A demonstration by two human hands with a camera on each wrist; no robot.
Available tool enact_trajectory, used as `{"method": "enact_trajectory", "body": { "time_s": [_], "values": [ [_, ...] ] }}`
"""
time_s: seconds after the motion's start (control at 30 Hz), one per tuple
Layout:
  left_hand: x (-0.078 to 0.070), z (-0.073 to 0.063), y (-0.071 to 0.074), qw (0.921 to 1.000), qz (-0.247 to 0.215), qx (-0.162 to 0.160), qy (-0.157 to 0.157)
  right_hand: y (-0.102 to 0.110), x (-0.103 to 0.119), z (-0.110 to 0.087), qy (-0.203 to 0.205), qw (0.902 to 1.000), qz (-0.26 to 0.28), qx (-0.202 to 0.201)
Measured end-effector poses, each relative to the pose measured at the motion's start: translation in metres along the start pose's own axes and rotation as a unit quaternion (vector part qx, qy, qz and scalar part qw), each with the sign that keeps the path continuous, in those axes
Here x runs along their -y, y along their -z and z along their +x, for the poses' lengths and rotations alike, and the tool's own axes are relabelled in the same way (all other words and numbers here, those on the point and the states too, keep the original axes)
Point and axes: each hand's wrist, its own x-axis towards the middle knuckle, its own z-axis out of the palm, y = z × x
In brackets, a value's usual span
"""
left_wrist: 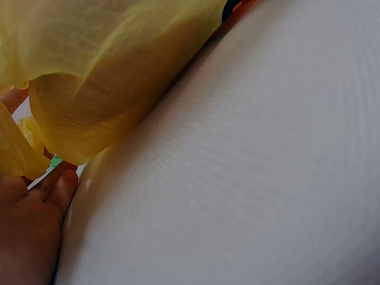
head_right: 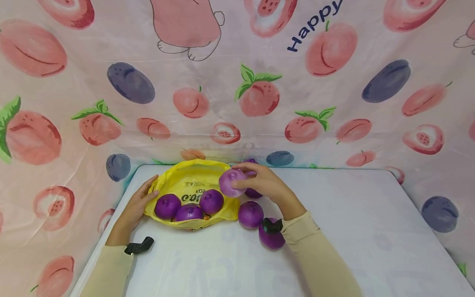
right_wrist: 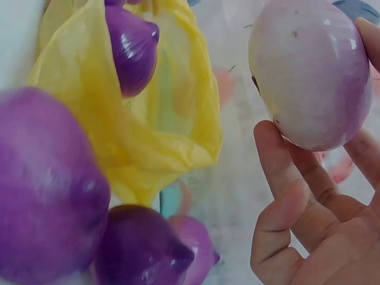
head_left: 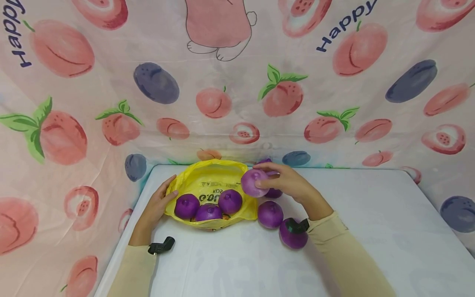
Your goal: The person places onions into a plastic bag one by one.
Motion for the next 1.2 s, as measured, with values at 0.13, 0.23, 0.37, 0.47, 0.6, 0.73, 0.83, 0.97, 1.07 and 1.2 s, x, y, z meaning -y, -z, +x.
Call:
{"method": "enact_trajectory", "body": {
  "time_s": [0.13, 0.23, 0.37, 0.47, 0.6, 0.73, 0.83, 0.97, 1.07, 1.2],
  "values": [
    [0.001, 0.001, 0.000, 1.0000, 0.000, -0.001, 0.003, -0.007, 0.004, 0.005, 0.005, 1.0000, 0.006, 0.000],
    [0.001, 0.001, 0.001, 1.0000, 0.005, -0.002, 0.003, -0.012, 0.008, 0.008, 0.003, 1.0000, 0.005, -0.001],
    [0.001, 0.002, 0.000, 1.0000, 0.005, -0.002, 0.003, -0.019, 0.012, 0.014, 0.009, 1.0000, 0.001, -0.003],
    [0.001, 0.002, 0.000, 1.0000, 0.004, -0.002, 0.002, -0.024, 0.012, 0.019, 0.017, 0.9998, -0.005, -0.001],
    [0.001, 0.001, 0.000, 1.0000, 0.004, -0.002, -0.001, -0.031, 0.011, 0.026, 0.020, 0.9998, -0.005, 0.005],
    [0.000, 0.000, 0.000, 1.0000, -0.001, -0.001, -0.002, -0.039, 0.009, 0.033, 0.020, 0.9998, -0.002, 0.005],
    [0.000, 0.000, 0.000, 1.0000, -0.004, 0.002, -0.002, -0.045, 0.008, 0.037, 0.023, 0.9997, 0.002, 0.004],
    [0.000, 0.000, 0.000, 1.0000, -0.005, 0.004, 0.000, -0.053, 0.009, 0.042, 0.032, 0.9995, 0.004, 0.002],
    [-0.001, -0.001, 0.000, 1.0000, -0.006, 0.004, -0.001, -0.060, 0.011, 0.046, 0.040, 0.9992, -0.001, 0.002],
    [-0.001, -0.001, 0.000, 1.0000, -0.004, 0.002, -0.001, -0.068, 0.013, 0.052, 0.036, 0.9992, -0.018, -0.002]
  ]
}}
